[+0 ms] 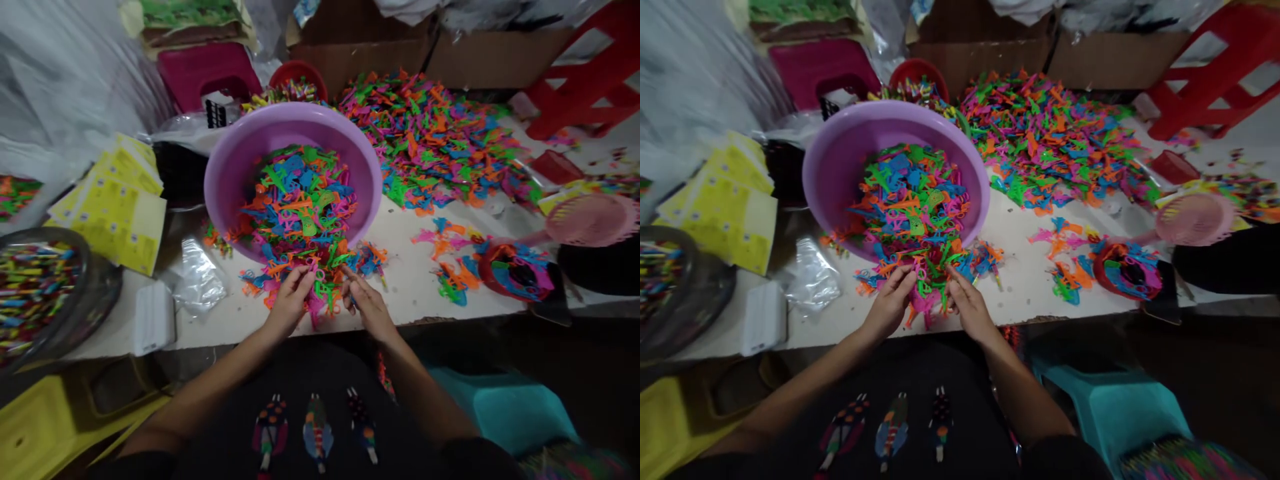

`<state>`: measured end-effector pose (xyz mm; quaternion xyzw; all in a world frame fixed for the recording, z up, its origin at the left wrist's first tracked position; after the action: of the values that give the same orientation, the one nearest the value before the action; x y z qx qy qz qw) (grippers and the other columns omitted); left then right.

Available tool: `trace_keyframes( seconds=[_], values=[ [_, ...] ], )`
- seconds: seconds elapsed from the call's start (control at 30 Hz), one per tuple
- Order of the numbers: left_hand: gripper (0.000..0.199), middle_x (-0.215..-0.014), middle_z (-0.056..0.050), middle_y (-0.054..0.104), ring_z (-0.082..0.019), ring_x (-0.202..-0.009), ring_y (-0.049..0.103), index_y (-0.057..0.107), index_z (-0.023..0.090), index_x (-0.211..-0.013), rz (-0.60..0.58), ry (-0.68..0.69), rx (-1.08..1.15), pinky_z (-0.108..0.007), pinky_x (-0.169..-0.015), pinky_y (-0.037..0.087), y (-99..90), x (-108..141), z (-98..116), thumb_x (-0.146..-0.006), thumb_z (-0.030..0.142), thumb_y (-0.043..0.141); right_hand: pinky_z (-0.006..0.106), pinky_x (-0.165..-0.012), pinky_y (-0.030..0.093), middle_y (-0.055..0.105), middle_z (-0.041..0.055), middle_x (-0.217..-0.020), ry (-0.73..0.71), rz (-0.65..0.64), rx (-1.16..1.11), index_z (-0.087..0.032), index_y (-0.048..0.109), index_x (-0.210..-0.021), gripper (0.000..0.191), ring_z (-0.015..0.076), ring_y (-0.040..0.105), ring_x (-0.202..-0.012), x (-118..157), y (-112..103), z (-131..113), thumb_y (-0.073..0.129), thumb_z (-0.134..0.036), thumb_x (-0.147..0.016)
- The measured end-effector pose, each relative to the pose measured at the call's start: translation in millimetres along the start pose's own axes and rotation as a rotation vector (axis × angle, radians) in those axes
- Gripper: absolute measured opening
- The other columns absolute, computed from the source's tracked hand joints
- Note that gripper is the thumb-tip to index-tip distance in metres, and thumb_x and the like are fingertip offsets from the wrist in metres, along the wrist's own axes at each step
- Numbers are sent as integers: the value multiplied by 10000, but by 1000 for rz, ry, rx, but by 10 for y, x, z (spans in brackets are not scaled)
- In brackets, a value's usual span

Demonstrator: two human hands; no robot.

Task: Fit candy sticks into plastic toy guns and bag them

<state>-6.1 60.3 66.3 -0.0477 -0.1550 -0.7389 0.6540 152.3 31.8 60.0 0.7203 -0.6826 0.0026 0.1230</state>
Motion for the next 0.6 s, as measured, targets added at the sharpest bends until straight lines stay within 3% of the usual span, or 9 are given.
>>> trace_keyframes(
  seconds=[0.3, 0.43, 0.6],
  values=[
    [263, -939, 17, 589, -90, -833, 534, 578, 210, -959, -9, -7, 288, -206, -781, 394, -24, -13, 54, -710, 269, 642, 204, -452, 409, 582, -11, -622, -25, 133, 170, -198, 665, -952, 316, 66, 461, -489, -16, 62, -3, 604, -399, -714],
    [236, -817, 23, 604, -76, -757, 555, 584, 170, -855, 8, -69, 434, -203, -757, 411, 30, -29, 128, -652, 225, 692, 214, -459, 435, 594, -18, -567, 14, 143, 177, -191, 671, -948, 301, 71, 478, -459, 37, 172, 12, 615, -364, -709],
    [263, -795, 9, 623, -101, -729, 593, 540, 176, -893, -13, -90, 493, -214, -673, 445, 55, -10, 183, -677, 243, 675, 240, -550, 487, 649, 7, -790, -62, 205, 121, -231, 661, -972, 266, 82, 547, -558, 73, 250, 86, 595, -338, -737]
  ],
)
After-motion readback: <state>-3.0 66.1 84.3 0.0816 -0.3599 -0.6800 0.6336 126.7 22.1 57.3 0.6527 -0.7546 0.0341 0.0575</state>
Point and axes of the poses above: each hand's wrist, its own x-axis away from the middle knuckle, its own y-axis out of the palm, z = x × y, the point moved 1 cm from there along -x, towards the middle knuckle
